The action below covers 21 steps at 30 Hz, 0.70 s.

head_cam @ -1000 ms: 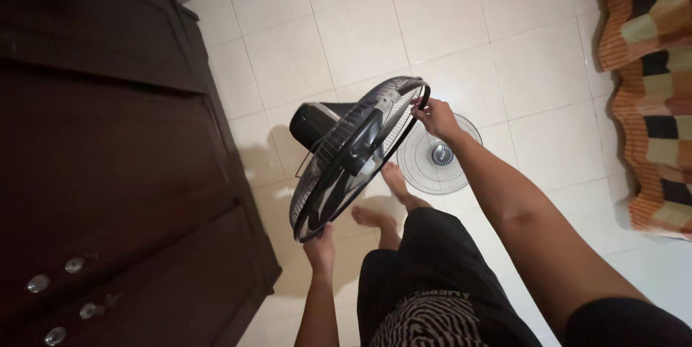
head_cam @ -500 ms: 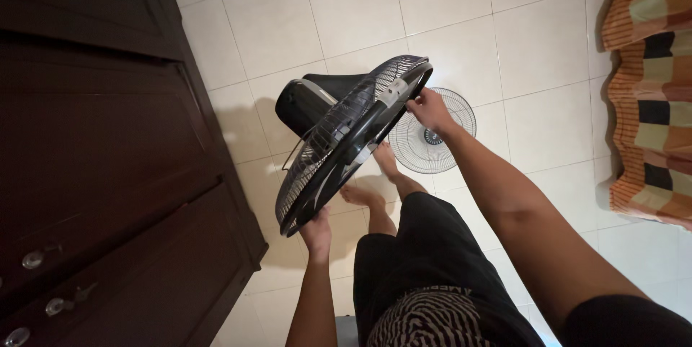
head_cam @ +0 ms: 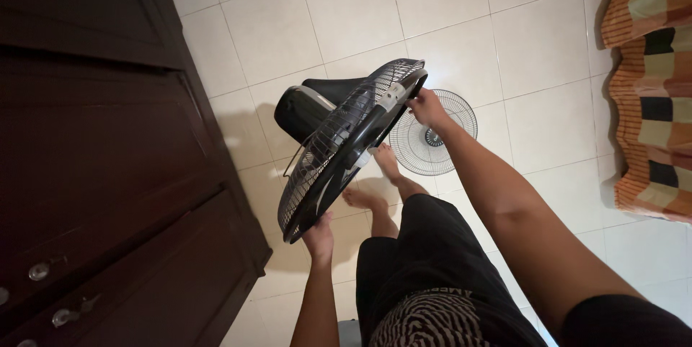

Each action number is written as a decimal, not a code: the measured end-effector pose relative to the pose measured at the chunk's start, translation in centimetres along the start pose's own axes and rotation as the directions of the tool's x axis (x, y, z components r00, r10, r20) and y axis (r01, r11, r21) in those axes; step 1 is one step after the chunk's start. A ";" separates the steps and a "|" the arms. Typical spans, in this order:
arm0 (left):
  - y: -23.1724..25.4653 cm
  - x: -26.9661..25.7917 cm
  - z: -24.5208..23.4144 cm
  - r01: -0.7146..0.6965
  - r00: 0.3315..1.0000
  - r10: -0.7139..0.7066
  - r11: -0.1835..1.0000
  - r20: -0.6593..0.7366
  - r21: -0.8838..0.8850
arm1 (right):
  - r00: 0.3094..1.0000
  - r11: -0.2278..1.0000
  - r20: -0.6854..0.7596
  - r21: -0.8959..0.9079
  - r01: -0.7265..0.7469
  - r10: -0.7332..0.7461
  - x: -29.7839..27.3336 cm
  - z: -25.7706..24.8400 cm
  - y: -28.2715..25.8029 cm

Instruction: The person assembles a standing fan by attaching the fan blades to the motor housing, securing them with a nut, and then attaching the front and rear wire cages. The task is performed on a tiled floor in a bedroom.

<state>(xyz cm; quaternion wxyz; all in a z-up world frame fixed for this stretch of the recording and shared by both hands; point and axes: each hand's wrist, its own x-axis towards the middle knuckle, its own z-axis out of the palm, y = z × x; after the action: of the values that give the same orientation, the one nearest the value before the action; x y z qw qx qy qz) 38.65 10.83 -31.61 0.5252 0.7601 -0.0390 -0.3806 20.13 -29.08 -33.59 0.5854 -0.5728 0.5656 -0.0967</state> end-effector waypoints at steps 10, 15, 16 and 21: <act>-0.7 0.0 0.3 0.070 0.997 -0.073 0.995 -0.031 -0.074 | 0.997 0.993 -0.046 -0.097 -0.067 0.063 0.4 -2.7 -6.6; -1.8 0.5 0.2 0.083 0.996 -0.086 0.993 -0.025 -0.080 | 0.971 0.974 -0.084 -0.031 0.223 -0.225 -2.5 -5.0 -12.3; -1.9 0.5 0.2 0.099 0.994 -0.102 0.991 -0.030 -0.087 | 0.960 0.963 -0.081 -0.001 0.269 -0.268 -3.0 -5.5 -13.1; -2.3 0.5 0.1 0.080 0.997 -0.081 0.992 -0.002 -0.102 | 0.900 0.897 -0.019 -0.086 0.433 -0.436 -4.8 -7.4 -17.1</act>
<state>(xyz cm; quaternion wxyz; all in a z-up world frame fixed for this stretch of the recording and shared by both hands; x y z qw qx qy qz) 38.18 11.54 -33.83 0.5477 0.7344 0.0125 -0.4007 21.89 -35.13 -15.35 0.5150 -0.7054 0.4377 -0.2134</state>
